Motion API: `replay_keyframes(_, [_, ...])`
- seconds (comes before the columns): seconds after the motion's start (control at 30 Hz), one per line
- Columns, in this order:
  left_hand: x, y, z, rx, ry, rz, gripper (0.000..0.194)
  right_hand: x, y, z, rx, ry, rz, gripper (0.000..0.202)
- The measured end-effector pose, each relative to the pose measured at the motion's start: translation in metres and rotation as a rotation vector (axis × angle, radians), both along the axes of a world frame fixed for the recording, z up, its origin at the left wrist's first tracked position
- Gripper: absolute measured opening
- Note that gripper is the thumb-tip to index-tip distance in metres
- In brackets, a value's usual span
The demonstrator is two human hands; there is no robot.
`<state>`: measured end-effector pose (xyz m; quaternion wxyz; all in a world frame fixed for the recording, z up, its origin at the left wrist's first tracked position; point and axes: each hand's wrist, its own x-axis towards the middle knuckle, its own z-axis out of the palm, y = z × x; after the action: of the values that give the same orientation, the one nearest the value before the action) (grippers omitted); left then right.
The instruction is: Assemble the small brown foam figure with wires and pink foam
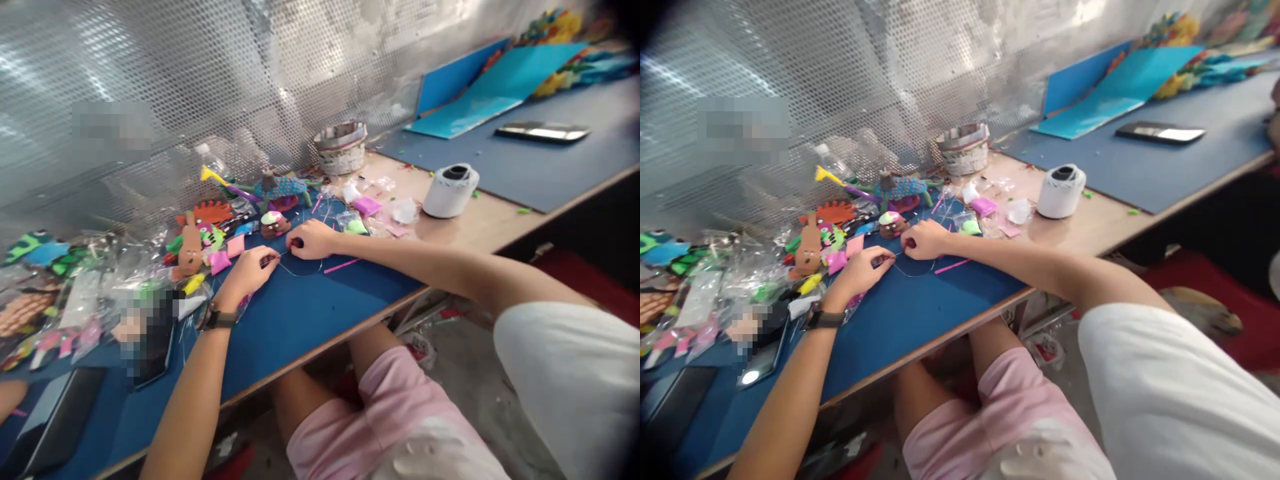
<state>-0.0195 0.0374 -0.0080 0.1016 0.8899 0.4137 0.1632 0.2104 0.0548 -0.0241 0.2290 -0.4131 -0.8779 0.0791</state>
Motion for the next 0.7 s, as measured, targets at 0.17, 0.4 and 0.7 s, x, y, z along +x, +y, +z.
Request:
replay_keyframes(0.17, [-0.003,0.001,0.001,-0.012,0.018,0.024,0.023,-0.017,0.024,0.016,-0.066,-0.177,0.074,0.022])
replay_keyframes(0.4, [0.002,-0.004,0.002,-0.041,-0.025,0.034,0.019,-0.036,0.056,0.015,-0.274,-0.197,0.172,0.027])
replay_keyframes(0.7, [0.001,-0.011,0.002,-0.163,-0.128,-0.014,0.018,-0.044,0.060,-0.069,-0.105,0.510,-0.060,0.040])
